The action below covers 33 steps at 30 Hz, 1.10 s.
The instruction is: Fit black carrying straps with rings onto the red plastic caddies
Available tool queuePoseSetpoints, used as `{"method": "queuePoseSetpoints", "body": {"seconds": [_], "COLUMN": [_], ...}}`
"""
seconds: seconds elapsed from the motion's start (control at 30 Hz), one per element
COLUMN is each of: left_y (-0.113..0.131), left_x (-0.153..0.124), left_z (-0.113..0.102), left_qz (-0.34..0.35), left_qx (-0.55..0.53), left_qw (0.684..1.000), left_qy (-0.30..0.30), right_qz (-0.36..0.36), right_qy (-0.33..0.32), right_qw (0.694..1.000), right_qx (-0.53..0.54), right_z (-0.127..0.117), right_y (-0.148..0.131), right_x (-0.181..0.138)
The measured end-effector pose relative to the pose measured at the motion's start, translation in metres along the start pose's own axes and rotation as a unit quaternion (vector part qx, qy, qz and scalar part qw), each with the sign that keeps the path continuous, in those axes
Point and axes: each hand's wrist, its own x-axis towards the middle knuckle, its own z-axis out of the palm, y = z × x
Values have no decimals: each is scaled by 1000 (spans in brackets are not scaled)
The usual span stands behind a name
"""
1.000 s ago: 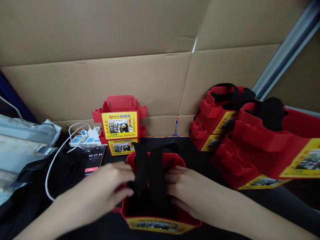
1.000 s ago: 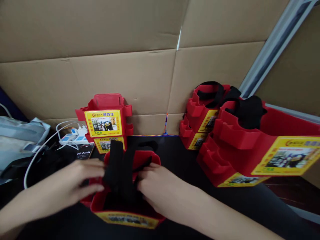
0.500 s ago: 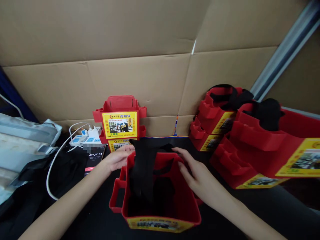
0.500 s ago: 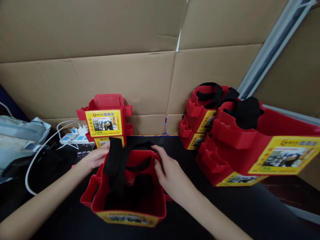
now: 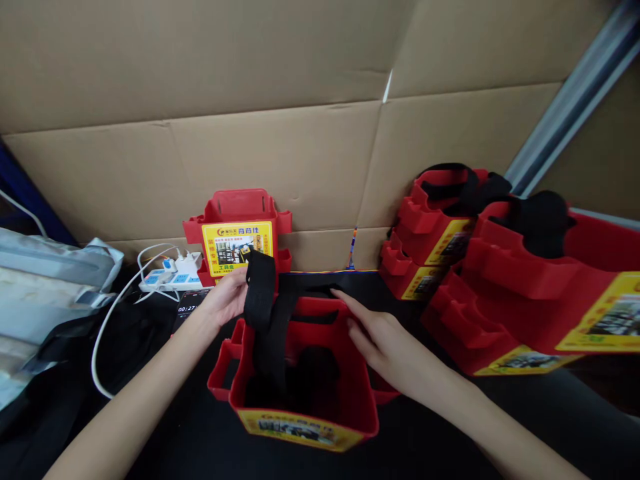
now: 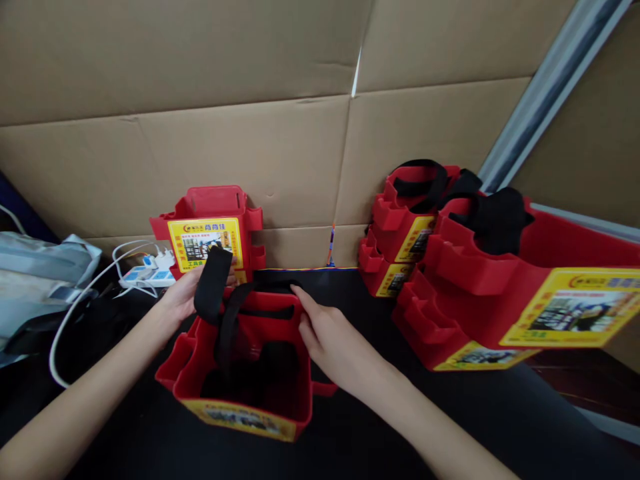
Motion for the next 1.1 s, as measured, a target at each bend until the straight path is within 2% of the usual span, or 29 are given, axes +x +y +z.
{"method": "queuePoseSetpoints", "body": {"seconds": [0.1, 0.2, 0.27, 0.3, 0.37, 0.43, 0.5, 0.57, 0.63, 0.7, 0.77, 0.8, 0.87, 0.97, 1.0, 1.03, 1.07, 1.1], "left_y": [3, 11, 18, 21, 25, 27, 26, 24, 20, 13, 3, -3, -13, -22, -23, -23, -21, -19], "left_x": [-3, -17, -30, -36, -44, -46, -43, -43, -51, -66, -82, -88, -95, -94, -92, -91, -91, -91], "left_z": [5, 9, 11, 13, 18, 25, 32, 39, 45, 47, 47, 46, 45, 47, 48, 49, 50, 50], "left_qz": [-3, 20, 95, 136, 191, 204, 207, 220, 245, 238, 189, 160, 123, 108, 106, 108, 114, 121], "left_qx": [16, 114, 223, 279, 379, 446, 472, 473, 477, 516, 592, 638, 732, 839, 857, 866, 866, 859], "left_qw": [1000, 993, 970, 949, 900, 866, 853, 852, 844, 823, 781, 748, 659, 510, 475, 454, 449, 458], "left_qy": [-11, -30, 20, 55, 100, 97, 74, 47, 28, 1, -53, -83, -127, -158, -167, -177, -187, -195], "right_qz": [10, 18, 24, 27, 32, 31, 25, 4, -26, -60, -76, -73, -55, -29, -25, -24, -27, -39], "right_qy": [4, 95, 150, 147, 80, -5, -45, -55, -64, -88, -118, -130, -150, -178, -182, -182, -173, -159], "right_qw": [999, 992, 986, 988, 996, 999, 998, 998, 997, 994, 987, 982, 966, 931, 922, 918, 918, 924], "right_qx": [-41, -76, -64, -47, -7, 32, 48, 41, 19, -19, -79, -118, -204, -317, -340, -353, -355, -345], "right_z": [0, -5, -10, -12, -12, -6, 2, 8, 10, 9, 10, 12, 18, 28, 31, 33, 33, 31], "right_y": [1, -3, -12, -18, -32, -44, -52, -54, -50, -44, -38, -36, -36, -41, -42, -43, -44, -43], "right_x": [3, -1, -4, -5, -3, 6, 19, 30, 34, 29, 19, 15, 11, 15, 18, 19, 19, 18]}}
